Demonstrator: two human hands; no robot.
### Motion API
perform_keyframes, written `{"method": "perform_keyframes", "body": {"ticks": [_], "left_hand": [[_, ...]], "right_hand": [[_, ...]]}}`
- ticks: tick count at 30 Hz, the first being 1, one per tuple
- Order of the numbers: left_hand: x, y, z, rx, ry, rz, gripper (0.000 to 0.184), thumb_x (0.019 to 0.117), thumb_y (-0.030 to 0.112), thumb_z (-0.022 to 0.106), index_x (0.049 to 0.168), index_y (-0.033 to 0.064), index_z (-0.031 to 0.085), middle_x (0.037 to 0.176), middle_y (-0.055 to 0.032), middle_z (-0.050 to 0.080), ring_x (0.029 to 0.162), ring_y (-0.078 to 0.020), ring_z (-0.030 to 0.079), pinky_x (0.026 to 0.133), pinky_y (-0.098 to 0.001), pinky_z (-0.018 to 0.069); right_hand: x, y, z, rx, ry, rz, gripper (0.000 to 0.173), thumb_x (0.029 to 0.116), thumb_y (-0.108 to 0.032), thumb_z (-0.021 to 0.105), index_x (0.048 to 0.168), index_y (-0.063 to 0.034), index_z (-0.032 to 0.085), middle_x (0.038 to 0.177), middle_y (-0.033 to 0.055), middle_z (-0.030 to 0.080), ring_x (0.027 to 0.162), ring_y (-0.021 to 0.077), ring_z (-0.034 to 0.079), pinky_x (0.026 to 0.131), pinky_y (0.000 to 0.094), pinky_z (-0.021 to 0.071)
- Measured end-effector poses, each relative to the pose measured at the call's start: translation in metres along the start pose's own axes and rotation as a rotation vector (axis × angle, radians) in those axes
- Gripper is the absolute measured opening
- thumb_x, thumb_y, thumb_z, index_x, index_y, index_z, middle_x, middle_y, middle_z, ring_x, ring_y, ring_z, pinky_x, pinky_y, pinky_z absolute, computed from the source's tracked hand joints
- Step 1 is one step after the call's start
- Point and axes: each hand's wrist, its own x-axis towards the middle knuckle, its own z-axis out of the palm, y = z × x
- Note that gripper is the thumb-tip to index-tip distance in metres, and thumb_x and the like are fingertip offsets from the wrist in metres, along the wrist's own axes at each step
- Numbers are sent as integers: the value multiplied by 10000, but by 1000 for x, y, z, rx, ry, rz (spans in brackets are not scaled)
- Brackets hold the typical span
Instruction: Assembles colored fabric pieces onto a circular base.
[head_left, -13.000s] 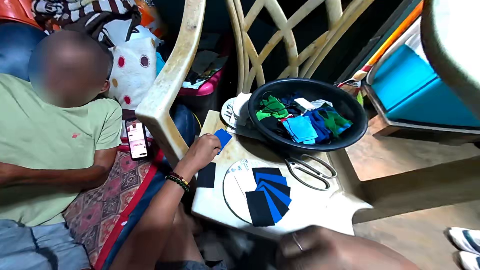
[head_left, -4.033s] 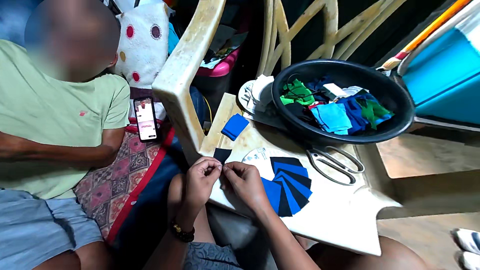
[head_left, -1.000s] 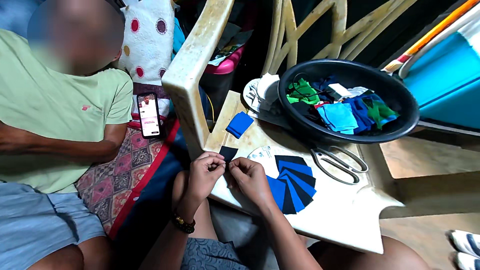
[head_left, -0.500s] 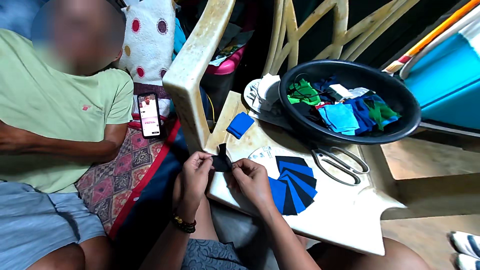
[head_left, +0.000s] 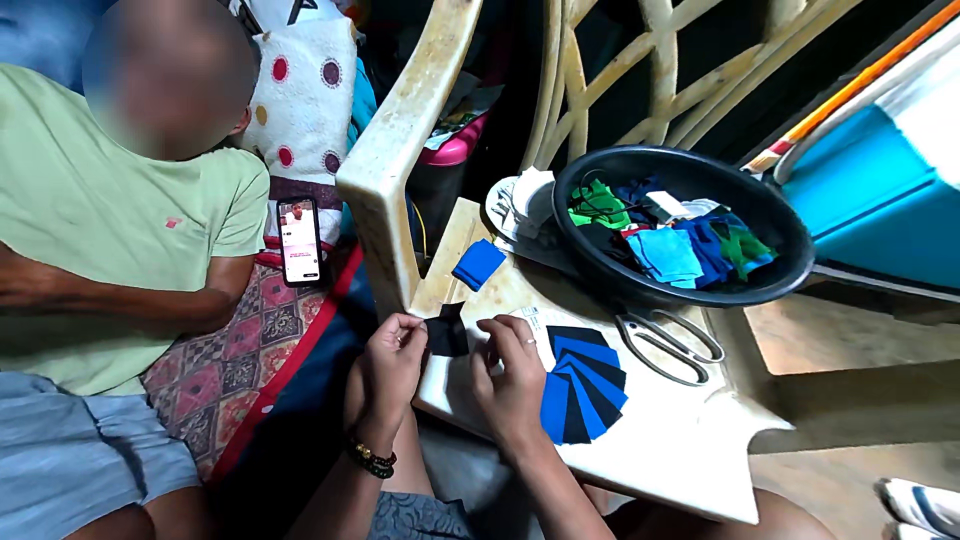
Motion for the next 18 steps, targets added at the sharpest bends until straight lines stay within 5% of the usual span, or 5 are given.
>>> {"method": "perform_keyframes", "body": {"ticks": [3,8,14,18], "left_hand": [[-2,0,1,92,-28,112,83,900,3,625,897,-44,694,806,-22,691,691,24,620,665,-139,525],[1,2,1,121,-64,91,103,909,13,616,909,-39,705,857,-44,700,726,13,621,689,-145,519],[12,16,-8,-304,83,-353,156,1015,-7,433,934,20,564,835,-16,594,727,-91,606,713,-272,552],[13,25,-20,-397,154,-308,180,972,-11,392,887,58,535,863,-25,601,780,-123,644,755,-319,585]], "right_hand": [[2,0,4,-15,-16,-231,183,844,72,572,913,45,739,969,206,724,937,293,689,887,296,543],[-3,0,11,-122,-294,-93,152,839,85,621,927,83,744,1066,249,724,1019,405,708,901,444,578],[-3,1,10,-175,-406,-30,201,902,-6,592,1038,72,717,1292,314,641,1195,506,625,978,562,523],[5,0,8,-194,-506,7,231,898,-58,587,1064,55,700,1365,310,596,1238,511,587,972,568,502]]}}
